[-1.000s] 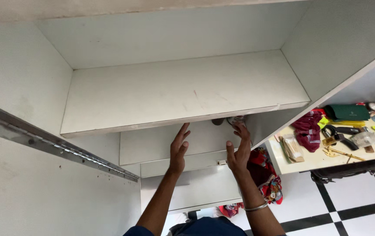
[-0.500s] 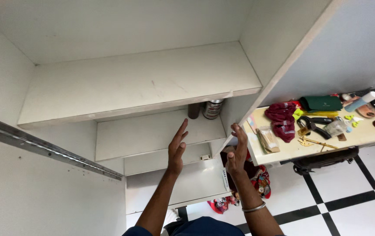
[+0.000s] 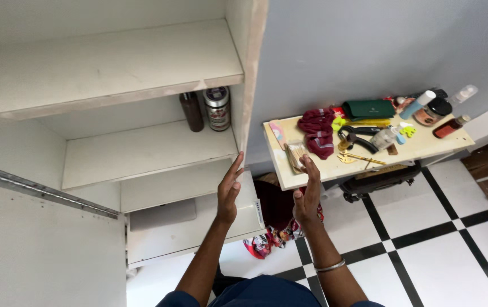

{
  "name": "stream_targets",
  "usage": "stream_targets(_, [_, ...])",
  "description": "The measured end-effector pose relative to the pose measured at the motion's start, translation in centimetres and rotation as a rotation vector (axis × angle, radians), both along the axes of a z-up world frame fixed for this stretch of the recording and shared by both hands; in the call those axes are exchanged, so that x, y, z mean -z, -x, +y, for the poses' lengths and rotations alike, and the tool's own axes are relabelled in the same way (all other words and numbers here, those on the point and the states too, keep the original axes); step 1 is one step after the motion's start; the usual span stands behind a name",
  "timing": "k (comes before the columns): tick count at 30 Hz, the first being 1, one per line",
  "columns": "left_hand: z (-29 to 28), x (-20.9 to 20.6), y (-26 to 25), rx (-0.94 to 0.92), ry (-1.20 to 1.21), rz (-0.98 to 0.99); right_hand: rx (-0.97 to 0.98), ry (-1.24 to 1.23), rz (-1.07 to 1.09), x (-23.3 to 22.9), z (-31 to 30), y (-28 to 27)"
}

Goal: The person wipes the inside of a white wall-mounted cabinet with a red cloth, then places several small bottles and containers onto the shelves. The person handles each item individually and arranges them on the shelves.

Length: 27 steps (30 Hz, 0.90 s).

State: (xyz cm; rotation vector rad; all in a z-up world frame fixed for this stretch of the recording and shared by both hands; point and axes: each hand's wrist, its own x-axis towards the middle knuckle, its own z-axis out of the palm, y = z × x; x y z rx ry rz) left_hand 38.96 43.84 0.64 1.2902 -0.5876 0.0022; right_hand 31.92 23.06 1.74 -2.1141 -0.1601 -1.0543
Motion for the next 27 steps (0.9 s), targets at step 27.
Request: stream_targets(27, [-21.9, -1.6, 0.3, 0.407, 0.002, -0.038, 0.381, -0.149, 0.046, -0.6, -17.3, 7.7])
